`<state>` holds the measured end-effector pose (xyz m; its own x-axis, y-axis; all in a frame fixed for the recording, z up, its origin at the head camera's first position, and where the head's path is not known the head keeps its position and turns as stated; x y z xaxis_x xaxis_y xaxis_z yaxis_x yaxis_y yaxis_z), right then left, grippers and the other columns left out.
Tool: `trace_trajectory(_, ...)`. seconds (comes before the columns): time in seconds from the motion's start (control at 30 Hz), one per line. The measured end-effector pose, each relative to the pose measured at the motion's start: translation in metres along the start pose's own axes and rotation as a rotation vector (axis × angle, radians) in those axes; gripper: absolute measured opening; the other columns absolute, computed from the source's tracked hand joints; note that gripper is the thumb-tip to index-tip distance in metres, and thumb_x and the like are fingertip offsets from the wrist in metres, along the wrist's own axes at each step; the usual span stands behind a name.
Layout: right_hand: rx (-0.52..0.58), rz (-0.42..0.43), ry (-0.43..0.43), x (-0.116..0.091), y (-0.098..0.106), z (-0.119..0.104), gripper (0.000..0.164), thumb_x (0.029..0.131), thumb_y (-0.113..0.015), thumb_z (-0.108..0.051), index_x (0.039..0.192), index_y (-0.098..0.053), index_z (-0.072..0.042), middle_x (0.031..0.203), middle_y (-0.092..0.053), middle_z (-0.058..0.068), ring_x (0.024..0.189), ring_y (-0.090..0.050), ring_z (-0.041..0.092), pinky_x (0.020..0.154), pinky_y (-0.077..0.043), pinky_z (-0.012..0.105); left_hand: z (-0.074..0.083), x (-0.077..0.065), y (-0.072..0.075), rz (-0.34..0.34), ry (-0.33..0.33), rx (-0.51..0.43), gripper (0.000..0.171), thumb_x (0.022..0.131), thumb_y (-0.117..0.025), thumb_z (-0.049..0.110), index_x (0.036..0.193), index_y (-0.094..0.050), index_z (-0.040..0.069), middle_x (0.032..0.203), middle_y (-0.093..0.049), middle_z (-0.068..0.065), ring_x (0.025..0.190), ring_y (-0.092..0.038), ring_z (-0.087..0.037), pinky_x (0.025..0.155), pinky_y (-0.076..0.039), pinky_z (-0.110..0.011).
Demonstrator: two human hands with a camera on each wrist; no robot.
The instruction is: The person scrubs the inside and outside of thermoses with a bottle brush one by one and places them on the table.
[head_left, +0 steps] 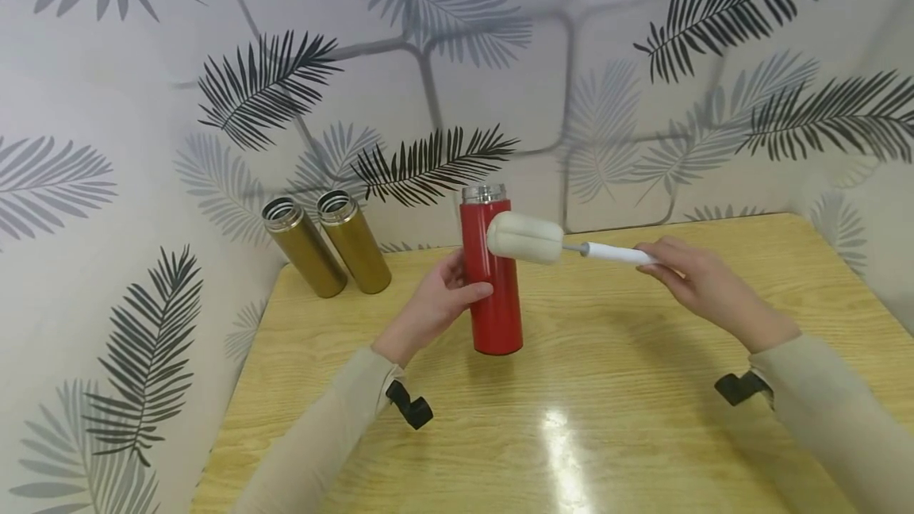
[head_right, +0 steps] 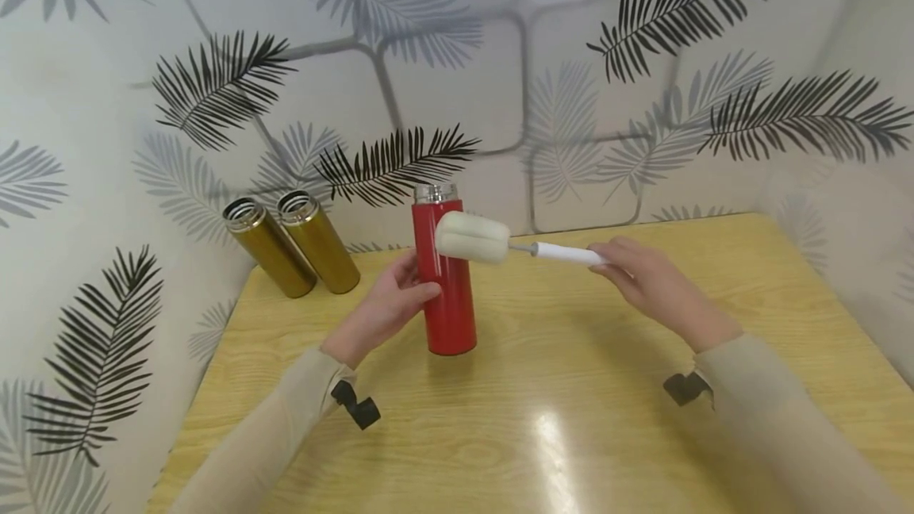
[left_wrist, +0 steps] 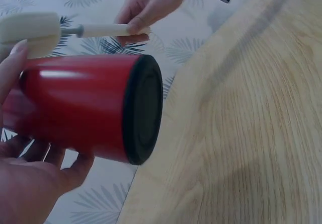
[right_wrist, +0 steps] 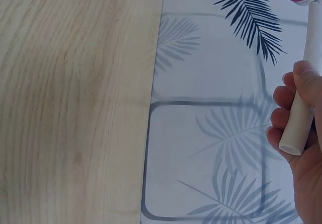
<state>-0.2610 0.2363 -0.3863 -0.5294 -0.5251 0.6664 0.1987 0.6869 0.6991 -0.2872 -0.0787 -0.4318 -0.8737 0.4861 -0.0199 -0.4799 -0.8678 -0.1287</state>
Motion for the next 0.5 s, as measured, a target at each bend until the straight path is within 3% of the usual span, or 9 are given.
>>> trace_trajectory(0.17,0.010,0.021,0.006,0.0044,0.0029,-0.0009,0.050,0.108,-0.048,-0.042,0.117,-0.071,0.001,0.087,-0.062,-0.002,0.069,-0.041,0.003,0.060,-0.036,0.018,-0.0011,-0.0001,-0.0007,0.029,0.013,0.086,0.068,0.097,-0.070,0.011,0.156,-0.036,0.009,0.151,-0.052,-0.014,0.137,-0.051,-0.030,0.114,-0.046,-0.046)
trace_trajectory(0.5,0.021,0.016,0.009,0.0059,-0.0004,-0.0019,0.055,0.107,-0.047,-0.047,0.114,-0.073,0.000,0.090,-0.067,0.001,0.071,-0.046,0.003,0.062,-0.040,0.018,-0.0015,0.0006,0.0056,0.014,0.009,0.031,0.065,0.103,-0.065,0.021,0.161,-0.034,0.018,0.157,-0.047,-0.009,0.140,-0.049,-0.032,0.112,-0.046,-0.053)
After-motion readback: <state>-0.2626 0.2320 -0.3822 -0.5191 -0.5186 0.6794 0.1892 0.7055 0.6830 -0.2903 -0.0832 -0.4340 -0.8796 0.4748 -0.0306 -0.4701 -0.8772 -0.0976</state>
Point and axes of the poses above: each hand's wrist, its own x-axis towards the middle knuckle, its own y-axis out of the back of the hand, z = x × y, the point moved 8 cm from there along x, towards the middle knuckle
